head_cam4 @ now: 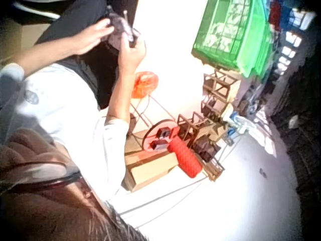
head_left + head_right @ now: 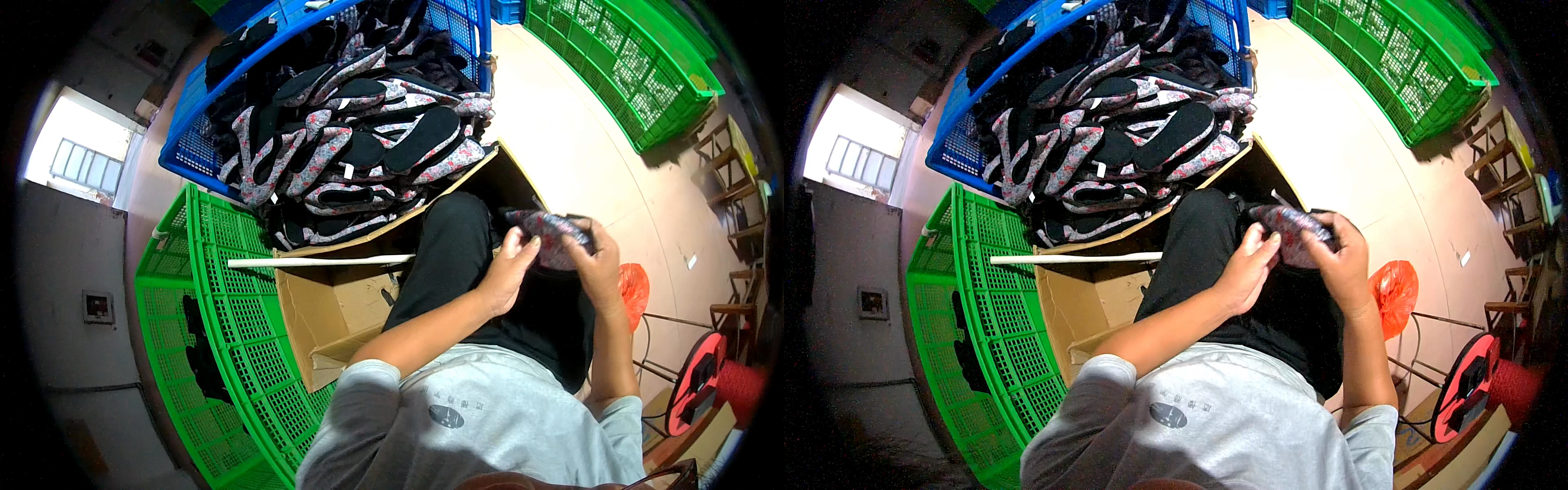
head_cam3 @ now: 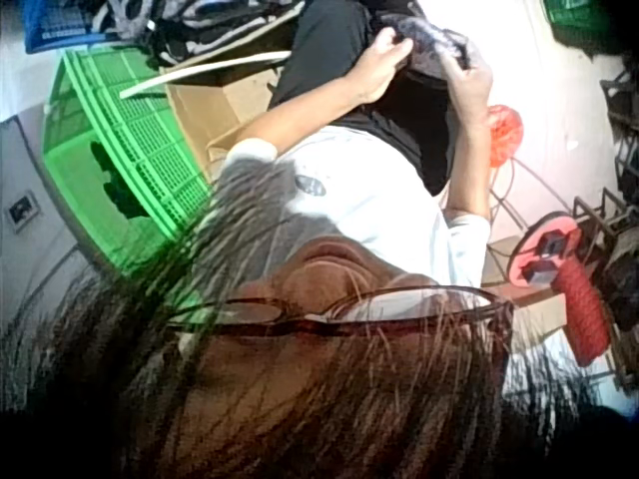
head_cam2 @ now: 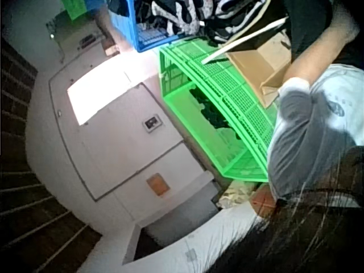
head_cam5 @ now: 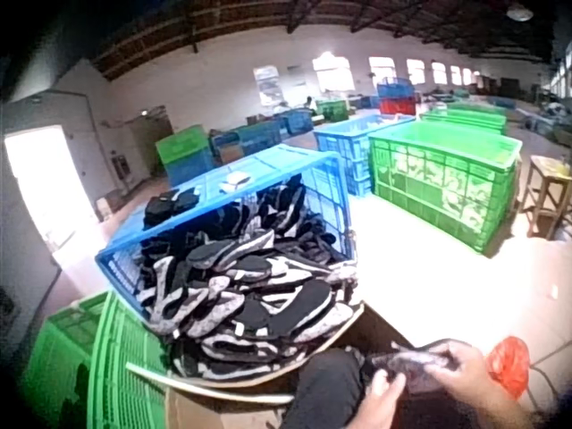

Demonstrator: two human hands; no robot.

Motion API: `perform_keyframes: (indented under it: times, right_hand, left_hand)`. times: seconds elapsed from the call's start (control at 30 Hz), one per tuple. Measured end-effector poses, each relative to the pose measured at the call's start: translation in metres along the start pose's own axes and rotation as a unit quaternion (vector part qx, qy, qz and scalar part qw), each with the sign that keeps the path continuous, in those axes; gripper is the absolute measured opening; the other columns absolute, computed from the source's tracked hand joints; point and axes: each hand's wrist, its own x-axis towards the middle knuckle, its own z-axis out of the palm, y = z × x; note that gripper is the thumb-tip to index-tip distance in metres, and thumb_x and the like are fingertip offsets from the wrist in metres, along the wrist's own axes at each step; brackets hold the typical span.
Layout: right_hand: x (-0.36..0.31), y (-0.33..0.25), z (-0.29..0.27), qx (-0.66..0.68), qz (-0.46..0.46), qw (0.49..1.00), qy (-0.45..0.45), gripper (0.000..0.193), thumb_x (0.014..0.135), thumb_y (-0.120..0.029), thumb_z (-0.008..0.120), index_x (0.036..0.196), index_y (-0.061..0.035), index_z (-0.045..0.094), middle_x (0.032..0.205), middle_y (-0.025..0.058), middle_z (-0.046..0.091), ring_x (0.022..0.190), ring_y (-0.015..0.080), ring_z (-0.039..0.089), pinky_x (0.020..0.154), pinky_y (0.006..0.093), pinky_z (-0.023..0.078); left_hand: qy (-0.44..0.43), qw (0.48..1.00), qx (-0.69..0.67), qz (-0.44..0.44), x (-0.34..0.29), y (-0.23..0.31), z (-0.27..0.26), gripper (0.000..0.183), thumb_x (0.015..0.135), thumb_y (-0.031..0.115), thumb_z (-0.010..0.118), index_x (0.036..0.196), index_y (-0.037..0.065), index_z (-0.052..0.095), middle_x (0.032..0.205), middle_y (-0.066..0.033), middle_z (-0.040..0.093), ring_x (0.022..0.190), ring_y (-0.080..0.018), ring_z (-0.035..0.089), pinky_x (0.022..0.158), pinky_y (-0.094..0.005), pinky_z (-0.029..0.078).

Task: The person sits on the floor and uses scissors to trim excess fabric from the edges of floral-patterned slippers. They pick up slippers from a blue crate, cut the loose threads, and place the finished items into a green crate.

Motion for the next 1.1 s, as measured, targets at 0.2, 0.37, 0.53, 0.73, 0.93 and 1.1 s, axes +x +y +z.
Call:
perform_keyframes:
  times: [0.2, 0.37, 0.53, 0.73, 0.93, 1.1]
  right_hand:
    - [-0.041, 0.001, 0.040, 0.035, -0.056, 0.990, -0.123, 0.026, 0.081, -0.010, 0.075, 0.103, 0.0024, 0.066, 0.091, 0.0107, 0.069, 0.083, 0.0156, 0.064, 0.075, 0.0300, 0.052]
    - [-0.064, 0.002, 0.073, 0.035, -0.148, 0.969, -0.197, 0.032, 0.076, -0.013, 0.082, 0.103, -0.0027, 0.067, 0.087, 0.0166, 0.069, 0.074, 0.0253, 0.070, 0.065, 0.0325, 0.054]
    - [-0.062, 0.009, 0.099, 0.018, -0.133, 0.960, -0.245, 0.030, 0.081, -0.021, 0.079, 0.103, -0.0049, 0.066, 0.082, 0.0172, 0.068, 0.073, 0.0312, 0.070, 0.063, 0.0360, 0.053]
    - [-0.052, 0.003, 0.114, 0.003, -0.063, 0.959, -0.277, 0.026, 0.089, -0.024, 0.070, 0.103, -0.0034, 0.063, 0.083, 0.0193, 0.068, 0.074, 0.0340, 0.069, 0.064, 0.0381, 0.053]
    - [-0.044, 0.000, 0.121, 0.031, -0.015, 0.968, -0.249, 0.023, 0.089, -0.018, 0.070, 0.099, 0.0001, 0.061, 0.078, 0.0139, 0.065, 0.067, 0.0165, 0.061, 0.063, 0.0306, 0.050]
    - [-0.036, 0.000, 0.125, 0.030, 0.018, 0.975, -0.221, 0.021, 0.090, -0.019, 0.069, 0.096, -0.0005, 0.062, 0.081, 0.0176, 0.067, 0.071, 0.0276, 0.066, 0.065, 0.0356, 0.050]
  left_hand:
    - [0.110, 0.990, 0.029, -0.079, -0.061, 0.024, -0.035, 0.022, 0.103, 0.028, 0.052, 0.110, 0.008, 0.054, 0.106, -0.0037, 0.061, 0.101, -0.0122, 0.058, 0.092, -0.0306, 0.046]
    - [0.168, 0.977, -0.002, -0.130, -0.098, 0.053, -0.056, 0.021, 0.100, 0.025, 0.059, 0.104, 0.005, 0.055, 0.101, -0.0047, 0.062, 0.095, -0.0134, 0.060, 0.089, -0.0302, 0.048]
    - [0.202, 0.973, 0.002, -0.109, -0.108, 0.066, -0.074, 0.019, 0.096, 0.018, 0.064, 0.103, 0.004, 0.055, 0.100, -0.0061, 0.063, 0.091, -0.0152, 0.061, 0.087, -0.0313, 0.050]
    - [0.244, 0.962, 0.070, -0.101, -0.100, 0.080, -0.079, 0.017, 0.093, 0.013, 0.067, 0.100, 0.006, 0.053, 0.092, -0.0033, 0.062, 0.081, -0.0103, 0.059, 0.076, -0.0269, 0.049]
    - [0.246, 0.920, 0.301, 0.039, -0.089, 0.063, -0.099, 0.014, 0.090, 0.007, 0.069, 0.086, 0.004, 0.056, 0.083, -0.0017, 0.059, 0.072, -0.0063, 0.055, 0.061, -0.0258, 0.046]
    - [0.224, 0.779, 0.565, 0.154, -0.093, 0.077, -0.075, 0.014, 0.087, 0.007, 0.067, 0.082, 0.001, 0.056, 0.079, -0.0103, 0.057, 0.064, -0.0218, 0.058, 0.058, -0.0347, 0.047]
